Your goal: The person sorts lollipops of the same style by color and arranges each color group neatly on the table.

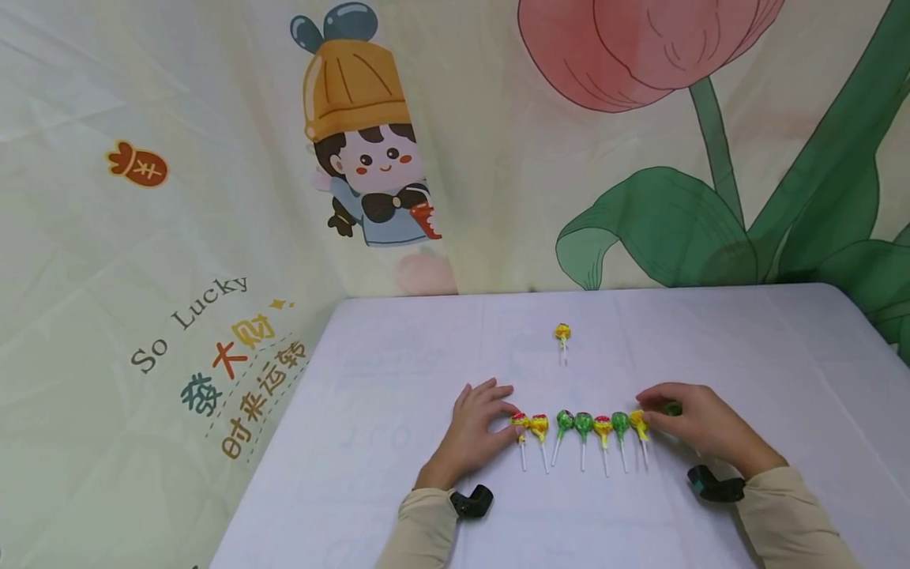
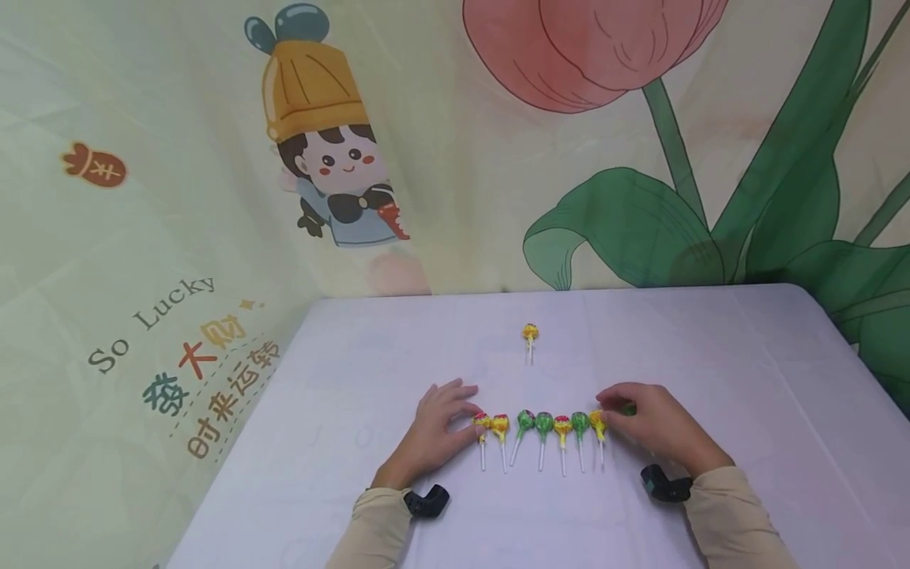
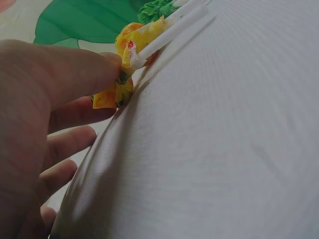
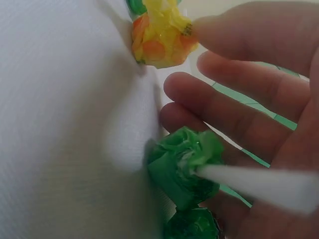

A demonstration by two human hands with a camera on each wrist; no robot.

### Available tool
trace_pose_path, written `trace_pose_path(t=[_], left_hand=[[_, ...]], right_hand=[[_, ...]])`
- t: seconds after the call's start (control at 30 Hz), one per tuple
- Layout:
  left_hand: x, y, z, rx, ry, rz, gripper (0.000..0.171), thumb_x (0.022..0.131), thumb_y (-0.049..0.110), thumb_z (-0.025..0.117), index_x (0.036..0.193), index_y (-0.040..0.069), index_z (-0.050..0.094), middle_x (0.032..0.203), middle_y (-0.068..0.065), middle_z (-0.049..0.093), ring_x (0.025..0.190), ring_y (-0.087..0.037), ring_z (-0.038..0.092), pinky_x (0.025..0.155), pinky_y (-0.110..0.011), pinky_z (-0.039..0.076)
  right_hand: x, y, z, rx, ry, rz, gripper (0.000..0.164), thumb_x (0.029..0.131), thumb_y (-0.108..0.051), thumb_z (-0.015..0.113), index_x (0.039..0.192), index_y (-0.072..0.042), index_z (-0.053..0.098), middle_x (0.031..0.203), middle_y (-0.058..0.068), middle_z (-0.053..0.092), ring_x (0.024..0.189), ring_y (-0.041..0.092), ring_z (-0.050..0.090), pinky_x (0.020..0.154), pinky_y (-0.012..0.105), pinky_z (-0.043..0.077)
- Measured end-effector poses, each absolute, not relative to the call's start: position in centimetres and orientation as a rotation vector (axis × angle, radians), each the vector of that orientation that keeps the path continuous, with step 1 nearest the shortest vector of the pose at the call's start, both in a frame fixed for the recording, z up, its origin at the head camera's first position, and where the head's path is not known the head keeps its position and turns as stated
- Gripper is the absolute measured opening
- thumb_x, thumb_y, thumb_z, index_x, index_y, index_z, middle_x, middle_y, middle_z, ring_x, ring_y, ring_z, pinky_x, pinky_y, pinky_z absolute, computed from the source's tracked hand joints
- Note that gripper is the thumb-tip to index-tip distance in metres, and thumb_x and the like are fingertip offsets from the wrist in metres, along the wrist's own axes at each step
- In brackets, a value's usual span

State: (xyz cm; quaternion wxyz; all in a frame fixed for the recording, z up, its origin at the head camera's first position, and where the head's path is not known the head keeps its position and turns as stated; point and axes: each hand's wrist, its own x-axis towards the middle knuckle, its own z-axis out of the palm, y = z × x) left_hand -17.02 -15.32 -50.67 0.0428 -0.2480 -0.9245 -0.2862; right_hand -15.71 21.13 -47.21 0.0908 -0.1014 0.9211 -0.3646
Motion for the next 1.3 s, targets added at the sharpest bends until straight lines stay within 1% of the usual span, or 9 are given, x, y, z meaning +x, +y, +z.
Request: trace_pose_path(t=[0.1, 0.23, 0.4, 0.6, 0.8, 0.9, 1.1, 1.3], left_hand=[[-17.0, -15.4, -50.7, -0.762, -2.827, -0.873, 0.022, 0.090, 0.035, 0.074, 0.106, 0.020, 0.075, 0.140, 0.000, 0.057, 0.143, -0.026, 0.036, 0.117, -0.059, 0.012], [-16.9, -15.5, -50.6, -0.752, -2.839, -0.867, 0.022, 0.090, 0.037, 0.073, 0.106, 0.021, 0.075, 0.141, 0.000, 0.057, 0.143, -0.025, 0.035, 0.117, -0.059, 0.012], [-16.8, -15.4, -50.3, -0.750, -2.844, -0.876, 0.023, 0.090, 0.036, 0.073, 0.107, 0.020, 0.075, 0.141, 0.000, 0.057, 0.144, -0.025, 0.035, 0.117, -0.059, 0.011], [-16.7, -15.2, -50.3, -0.748, -2.850, -0.891, 0.022, 0.090, 0.035, 0.073, 0.106, 0.020, 0.075, 0.141, 0.001, 0.057, 0.144, -0.025, 0.034, 0.117, -0.058, 0.011], [-16.6, -15.3, -50.3, -0.755, -2.859, -0.868, 0.023, 0.091, 0.036, 0.072, 0.107, 0.020, 0.075, 0.142, 0.001, 0.056, 0.144, -0.025, 0.034, 0.117, -0.059, 0.011], [-16.7, -15.4, -50.2, -0.750, -2.856, -0.862, 0.023, 0.091, 0.036, 0.072, 0.107, 0.020, 0.075, 0.142, 0.000, 0.056, 0.144, -0.026, 0.034, 0.117, -0.059, 0.011], [-16.7, -15.4, -50.2, -0.734, -2.852, -0.886, 0.022, 0.091, 0.036, 0.072, 0.107, 0.020, 0.075, 0.141, -0.001, 0.057, 0.143, -0.026, 0.035, 0.117, -0.059, 0.011], [-16.9, -15.2, -50.4, -0.721, -2.870, -0.875, 0.023, 0.091, 0.038, 0.071, 0.107, 0.021, 0.075, 0.142, 0.002, 0.056, 0.145, -0.023, 0.033, 0.118, -0.057, 0.010]], right_hand=[[-15.7, 21.2, -47.4, -0.325, 2.753, -1.083, 0.029, 0.091, -0.023, 0.075, 0.114, -0.007, 0.072, 0.107, 0.003, 0.069, 0.111, 0.034, 0.061, 0.104, 0.060, 0.039], [-15.8, 21.1, -47.5, -0.377, 2.786, -1.100, 0.022, 0.089, -0.019, 0.076, 0.108, -0.007, 0.074, 0.101, 0.001, 0.071, 0.116, 0.039, 0.060, 0.113, 0.063, 0.019], [-15.6, 21.0, -47.6, -0.392, 2.819, -1.068, 0.021, 0.088, -0.018, 0.077, 0.106, -0.007, 0.076, 0.100, 0.002, 0.073, 0.110, 0.035, 0.065, 0.116, 0.059, 0.015], [-15.1, 21.0, -48.0, -0.380, 2.860, -1.002, 0.022, 0.088, -0.020, 0.077, 0.106, -0.008, 0.076, 0.103, 0.004, 0.074, 0.109, 0.037, 0.065, 0.118, 0.059, 0.008], [-14.8, 20.8, -48.3, -0.402, 2.906, -0.987, 0.025, 0.087, -0.020, 0.079, 0.108, -0.007, 0.076, 0.103, 0.003, 0.073, 0.106, 0.033, 0.066, 0.119, 0.057, 0.006], [-15.0, 20.6, -48.3, -0.399, 2.906, -0.989, 0.027, 0.086, -0.019, 0.079, 0.109, -0.007, 0.075, 0.104, 0.003, 0.073, 0.108, 0.034, 0.065, 0.119, 0.057, 0.008], [-15.2, 20.5, -48.3, -0.411, 2.902, -1.007, 0.027, 0.086, -0.018, 0.080, 0.110, -0.007, 0.075, 0.108, 0.004, 0.072, 0.113, 0.034, 0.062, 0.117, 0.058, 0.017], [-15.1, 20.6, -48.1, -0.410, 2.906, -0.993, 0.031, 0.086, -0.019, 0.079, 0.113, -0.005, 0.074, 0.112, 0.007, 0.071, 0.117, 0.037, 0.060, 0.116, 0.059, 0.018]])
